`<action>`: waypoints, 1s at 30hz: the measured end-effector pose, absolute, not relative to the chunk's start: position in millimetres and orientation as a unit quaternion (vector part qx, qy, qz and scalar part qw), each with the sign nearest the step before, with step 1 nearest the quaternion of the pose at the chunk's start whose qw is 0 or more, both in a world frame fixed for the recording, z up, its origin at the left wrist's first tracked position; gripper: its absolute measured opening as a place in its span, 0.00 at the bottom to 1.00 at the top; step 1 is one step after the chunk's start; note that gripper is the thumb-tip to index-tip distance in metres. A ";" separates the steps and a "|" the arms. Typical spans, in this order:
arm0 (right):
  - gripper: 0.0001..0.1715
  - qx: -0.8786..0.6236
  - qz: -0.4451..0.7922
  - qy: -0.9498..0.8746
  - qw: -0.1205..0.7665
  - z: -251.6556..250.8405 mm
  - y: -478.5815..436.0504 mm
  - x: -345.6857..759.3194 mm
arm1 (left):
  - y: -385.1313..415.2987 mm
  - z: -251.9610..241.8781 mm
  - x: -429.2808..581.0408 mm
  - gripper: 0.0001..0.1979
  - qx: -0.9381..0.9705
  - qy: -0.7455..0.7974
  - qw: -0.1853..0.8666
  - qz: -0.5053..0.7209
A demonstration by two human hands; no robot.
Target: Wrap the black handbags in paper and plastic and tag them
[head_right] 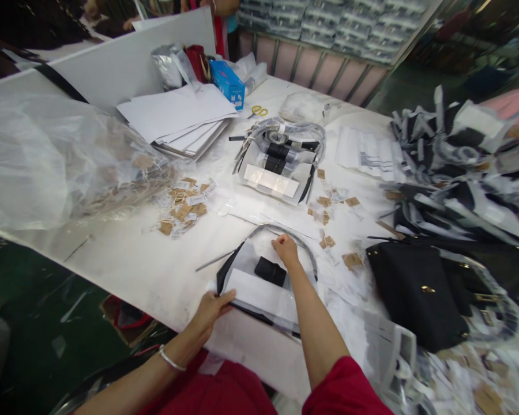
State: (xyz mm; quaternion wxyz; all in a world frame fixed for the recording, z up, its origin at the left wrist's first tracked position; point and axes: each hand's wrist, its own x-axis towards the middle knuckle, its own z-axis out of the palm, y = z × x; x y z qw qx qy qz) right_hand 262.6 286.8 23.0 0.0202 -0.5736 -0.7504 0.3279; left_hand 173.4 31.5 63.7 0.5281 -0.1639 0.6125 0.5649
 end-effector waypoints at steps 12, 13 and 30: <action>0.20 -0.638 0.267 -0.722 -0.018 25.0 277.0 223.4 | 21.2 55.7 163.4 0.17 -0.172 0.633 0.512 0.554; 0.16 -0.639 0.268 -0.721 -0.022 24.6 276.6 222.1 | 21.7 55.3 164.0 0.16 -0.174 0.636 0.508 0.554; 0.18 -0.602 0.269 -0.751 0.032 23.7 276.4 220.7 | 21.3 50.1 165.7 0.14 -0.159 0.633 0.514 0.557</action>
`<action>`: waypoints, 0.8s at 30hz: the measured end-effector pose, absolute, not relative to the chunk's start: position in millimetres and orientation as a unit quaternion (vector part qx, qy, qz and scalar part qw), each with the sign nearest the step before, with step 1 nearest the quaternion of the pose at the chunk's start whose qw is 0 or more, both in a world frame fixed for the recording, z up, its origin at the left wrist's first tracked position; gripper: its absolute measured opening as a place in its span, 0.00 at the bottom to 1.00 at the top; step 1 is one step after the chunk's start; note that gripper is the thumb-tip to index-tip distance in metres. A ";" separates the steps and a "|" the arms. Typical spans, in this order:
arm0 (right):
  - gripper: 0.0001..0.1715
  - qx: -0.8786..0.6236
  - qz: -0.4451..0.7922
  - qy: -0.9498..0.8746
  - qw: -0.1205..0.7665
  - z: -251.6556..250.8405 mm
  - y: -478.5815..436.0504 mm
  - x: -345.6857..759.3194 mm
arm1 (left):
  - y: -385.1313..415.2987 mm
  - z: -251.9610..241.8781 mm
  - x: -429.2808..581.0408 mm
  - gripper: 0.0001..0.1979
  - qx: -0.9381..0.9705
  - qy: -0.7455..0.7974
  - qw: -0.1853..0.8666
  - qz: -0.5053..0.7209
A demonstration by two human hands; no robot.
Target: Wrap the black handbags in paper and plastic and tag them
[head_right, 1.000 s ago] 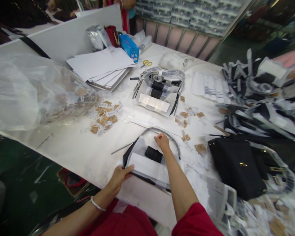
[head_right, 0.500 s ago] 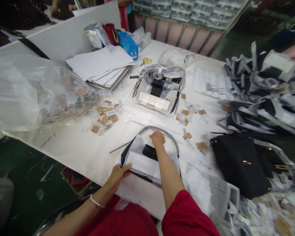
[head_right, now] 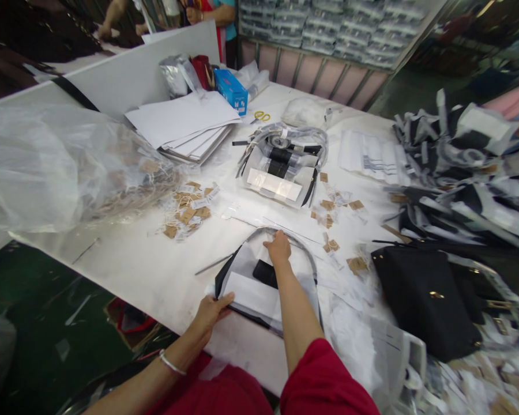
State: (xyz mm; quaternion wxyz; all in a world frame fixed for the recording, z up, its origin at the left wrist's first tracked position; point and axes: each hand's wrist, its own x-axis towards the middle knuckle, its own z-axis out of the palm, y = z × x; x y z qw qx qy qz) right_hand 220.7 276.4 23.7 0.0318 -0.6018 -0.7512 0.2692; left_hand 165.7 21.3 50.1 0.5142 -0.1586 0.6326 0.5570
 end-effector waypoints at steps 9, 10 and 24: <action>0.13 -0.538 0.397 -0.732 0.133 29.0 273.6 236.7 | 24.6 56.1 166.3 0.11 -0.186 0.641 0.504 0.548; 0.14 -0.528 0.420 -0.723 0.150 31.1 271.8 241.4 | 24.9 56.2 166.5 0.11 -0.189 0.639 0.502 0.552; 0.37 -0.451 0.617 -0.606 0.221 68.9 195.8 274.3 | 27.5 52.9 167.7 0.12 -0.183 0.643 0.492 0.558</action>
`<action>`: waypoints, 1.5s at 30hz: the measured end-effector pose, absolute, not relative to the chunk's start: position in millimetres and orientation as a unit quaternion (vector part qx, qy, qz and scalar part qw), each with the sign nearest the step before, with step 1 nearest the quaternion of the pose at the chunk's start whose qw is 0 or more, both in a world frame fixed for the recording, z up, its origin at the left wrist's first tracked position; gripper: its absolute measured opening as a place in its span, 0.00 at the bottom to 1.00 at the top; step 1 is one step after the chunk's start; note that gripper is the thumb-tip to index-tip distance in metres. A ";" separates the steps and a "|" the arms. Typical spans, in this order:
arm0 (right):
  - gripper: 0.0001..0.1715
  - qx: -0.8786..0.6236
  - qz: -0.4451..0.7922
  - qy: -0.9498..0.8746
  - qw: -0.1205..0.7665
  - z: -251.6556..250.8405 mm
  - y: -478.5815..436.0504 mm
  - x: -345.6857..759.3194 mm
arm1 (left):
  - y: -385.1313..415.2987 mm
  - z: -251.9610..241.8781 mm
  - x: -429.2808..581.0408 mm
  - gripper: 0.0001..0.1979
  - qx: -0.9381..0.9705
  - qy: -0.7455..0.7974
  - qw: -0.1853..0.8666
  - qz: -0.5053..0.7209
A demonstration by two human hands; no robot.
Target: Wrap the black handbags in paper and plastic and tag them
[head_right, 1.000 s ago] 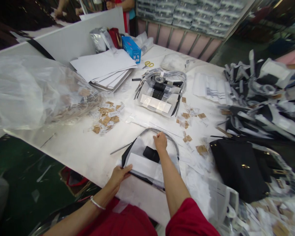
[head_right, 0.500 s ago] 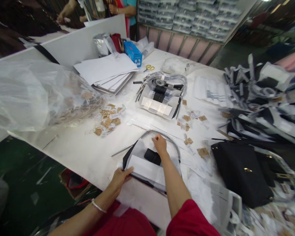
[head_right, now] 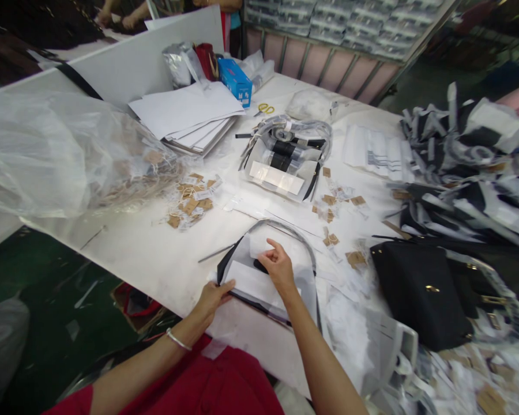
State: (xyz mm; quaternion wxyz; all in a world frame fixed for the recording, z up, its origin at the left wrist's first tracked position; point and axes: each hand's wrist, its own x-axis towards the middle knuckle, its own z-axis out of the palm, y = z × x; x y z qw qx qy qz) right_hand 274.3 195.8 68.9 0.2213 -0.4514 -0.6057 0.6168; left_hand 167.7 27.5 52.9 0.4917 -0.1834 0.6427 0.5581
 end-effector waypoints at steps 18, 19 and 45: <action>0.12 -0.284 0.146 -0.902 0.290 32.3 97.8 289.1 | 39.4 38.8 160.1 0.16 -0.045 0.694 0.524 0.492; 0.12 -0.293 0.137 -0.901 0.291 31.9 94.5 288.4 | 39.1 36.5 156.3 0.18 -0.027 0.701 0.530 0.477; 0.16 -0.426 0.100 -0.852 0.286 18.1 51.9 272.5 | 37.1 64.5 83.4 0.17 0.403 0.696 0.563 0.191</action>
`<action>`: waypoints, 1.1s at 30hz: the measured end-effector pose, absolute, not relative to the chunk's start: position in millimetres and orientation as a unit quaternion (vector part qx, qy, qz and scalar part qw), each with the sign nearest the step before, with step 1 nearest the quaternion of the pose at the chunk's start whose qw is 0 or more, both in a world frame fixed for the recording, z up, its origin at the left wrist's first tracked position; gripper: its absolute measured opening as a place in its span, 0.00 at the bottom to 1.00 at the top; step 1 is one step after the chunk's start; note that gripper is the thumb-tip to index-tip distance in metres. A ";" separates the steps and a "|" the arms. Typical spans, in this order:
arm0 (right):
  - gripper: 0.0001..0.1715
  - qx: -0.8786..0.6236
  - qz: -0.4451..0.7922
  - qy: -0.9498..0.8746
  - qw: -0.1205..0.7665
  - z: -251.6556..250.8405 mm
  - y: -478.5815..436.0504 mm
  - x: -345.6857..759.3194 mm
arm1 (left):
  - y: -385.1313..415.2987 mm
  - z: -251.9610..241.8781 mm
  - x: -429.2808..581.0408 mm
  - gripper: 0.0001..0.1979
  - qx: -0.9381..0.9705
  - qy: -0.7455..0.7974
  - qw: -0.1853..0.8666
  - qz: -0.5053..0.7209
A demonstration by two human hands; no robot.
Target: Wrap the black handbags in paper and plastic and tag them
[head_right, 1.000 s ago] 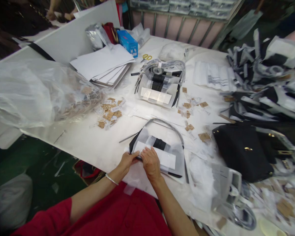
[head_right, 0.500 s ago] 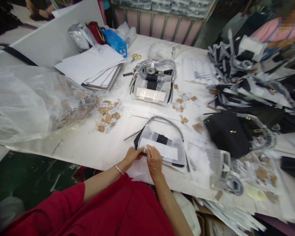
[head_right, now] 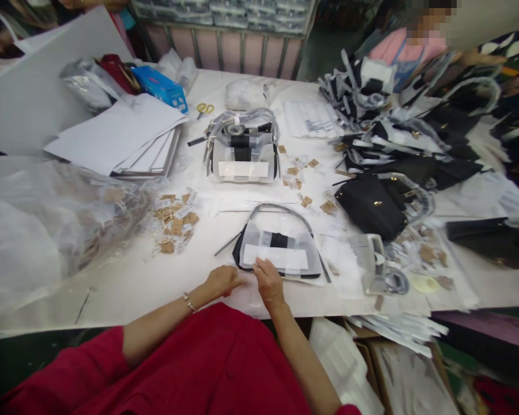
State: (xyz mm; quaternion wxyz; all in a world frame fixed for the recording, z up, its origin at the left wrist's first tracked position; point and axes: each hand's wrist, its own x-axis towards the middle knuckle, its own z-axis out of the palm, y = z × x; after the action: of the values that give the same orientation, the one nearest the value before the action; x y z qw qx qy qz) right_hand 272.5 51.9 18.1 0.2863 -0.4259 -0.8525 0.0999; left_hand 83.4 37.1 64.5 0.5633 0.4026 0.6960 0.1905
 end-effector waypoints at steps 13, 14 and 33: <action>0.14 -0.488 0.123 -0.812 0.294 22.3 42.7 259.7 | 67.2 30.2 85.8 0.04 0.819 0.435 0.303 0.222; 0.14 -0.492 0.127 -0.812 0.288 23.5 43.2 260.2 | 67.5 28.9 84.9 0.04 0.816 0.437 0.305 0.222; 0.13 -0.533 0.220 -0.761 0.297 60.6 43.2 267.2 | 71.3 18.5 82.4 0.19 0.788 0.410 0.389 0.244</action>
State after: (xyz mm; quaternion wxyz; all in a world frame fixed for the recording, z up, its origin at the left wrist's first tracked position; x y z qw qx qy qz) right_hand 267.2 43.2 60.6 0.2974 -0.5334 -0.7607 0.2199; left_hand 82.4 71.3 18.5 0.3893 0.7877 0.4104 0.2440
